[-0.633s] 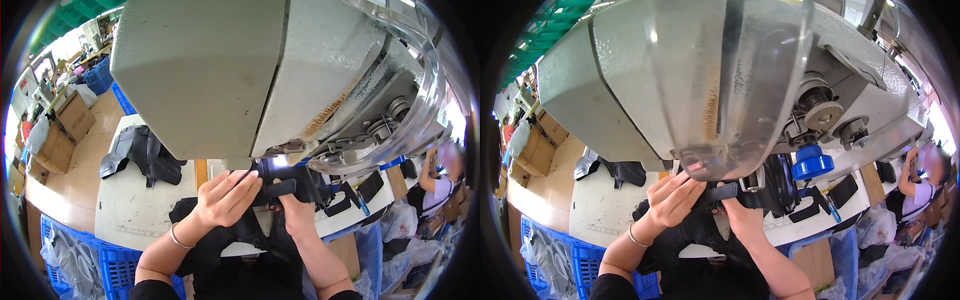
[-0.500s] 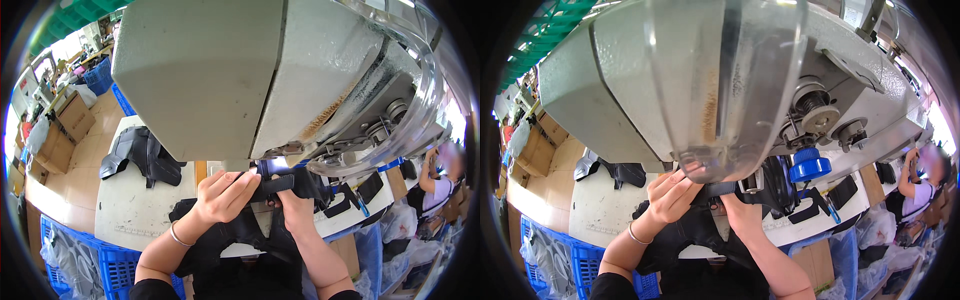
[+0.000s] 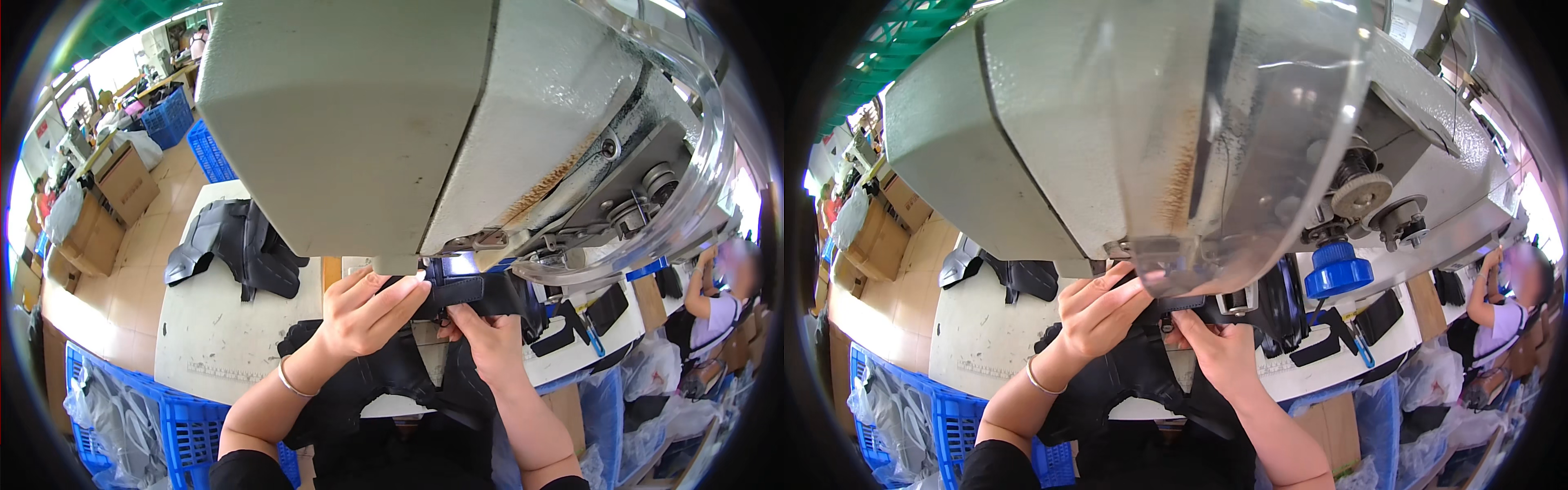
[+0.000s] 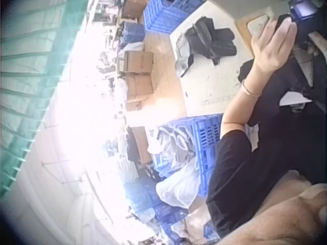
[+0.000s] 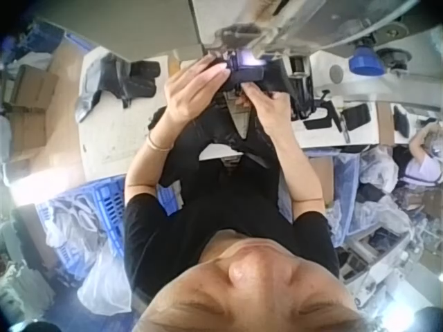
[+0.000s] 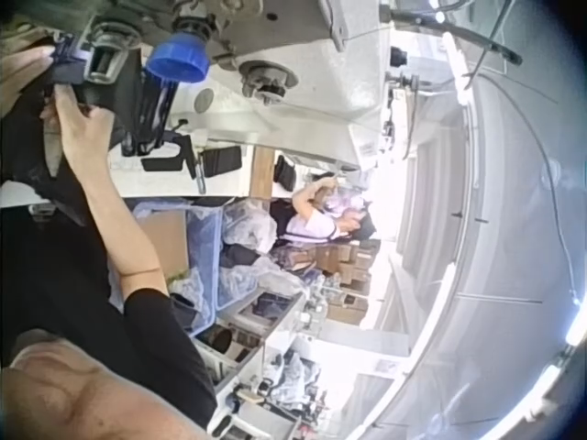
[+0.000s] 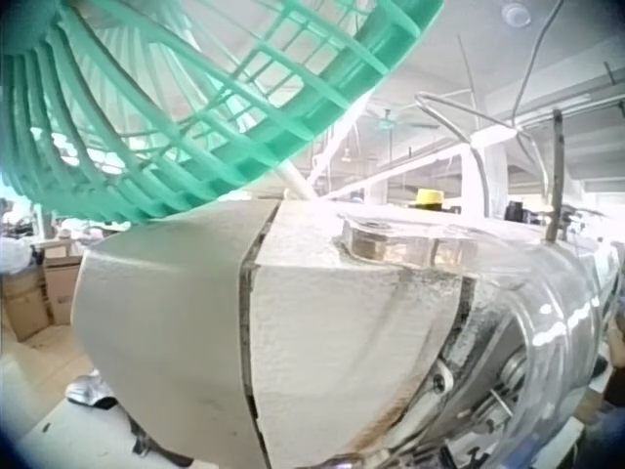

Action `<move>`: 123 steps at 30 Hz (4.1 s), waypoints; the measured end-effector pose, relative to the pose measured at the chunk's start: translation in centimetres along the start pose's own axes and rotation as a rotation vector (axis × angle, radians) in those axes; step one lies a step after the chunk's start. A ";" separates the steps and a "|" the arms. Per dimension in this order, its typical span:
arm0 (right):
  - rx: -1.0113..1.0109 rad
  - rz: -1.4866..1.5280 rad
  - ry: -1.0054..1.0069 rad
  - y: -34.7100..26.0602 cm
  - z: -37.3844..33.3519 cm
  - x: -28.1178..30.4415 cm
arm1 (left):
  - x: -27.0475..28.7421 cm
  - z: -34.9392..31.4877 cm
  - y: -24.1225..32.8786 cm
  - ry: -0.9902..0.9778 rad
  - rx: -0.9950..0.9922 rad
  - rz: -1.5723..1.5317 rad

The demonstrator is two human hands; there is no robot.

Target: Sewing leather shoe upper components together using an industrial sewing machine.

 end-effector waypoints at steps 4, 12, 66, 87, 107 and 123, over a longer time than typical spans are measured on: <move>0.085 -0.033 0.033 -0.9 0.2 -0.3 | 0.1 0.0 0.1 0.016 -0.018 0.007; 0.106 -0.079 0.023 -1.3 1.6 0.0 | -0.2 0.0 -0.2 -0.034 0.094 -0.044; 1.571 -1.268 -0.033 -8.0 -3.4 -3.8 | 0.3 0.6 0.5 0.010 0.027 0.030; 1.513 -1.275 -0.123 -7.9 -2.5 -3.4 | -0.3 0.5 -0.4 -0.038 0.184 -0.023; 1.435 -1.178 -0.084 -8.9 -1.1 -3.4 | -0.6 0.5 0.4 0.019 -0.080 0.140; 1.416 -1.179 -0.164 -8.7 -0.6 -3.4 | -0.9 0.0 -0.9 0.024 -0.053 0.041</move>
Point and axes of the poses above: each hand's wrist, its own z-axis towards the middle knuckle, its own x-axis out of the back of the hand, y = z × x, the point moved 9 cm from there along z, towards the middle knuckle, and after that the axes turned 5 degrees about x, right-handed, at the moved point
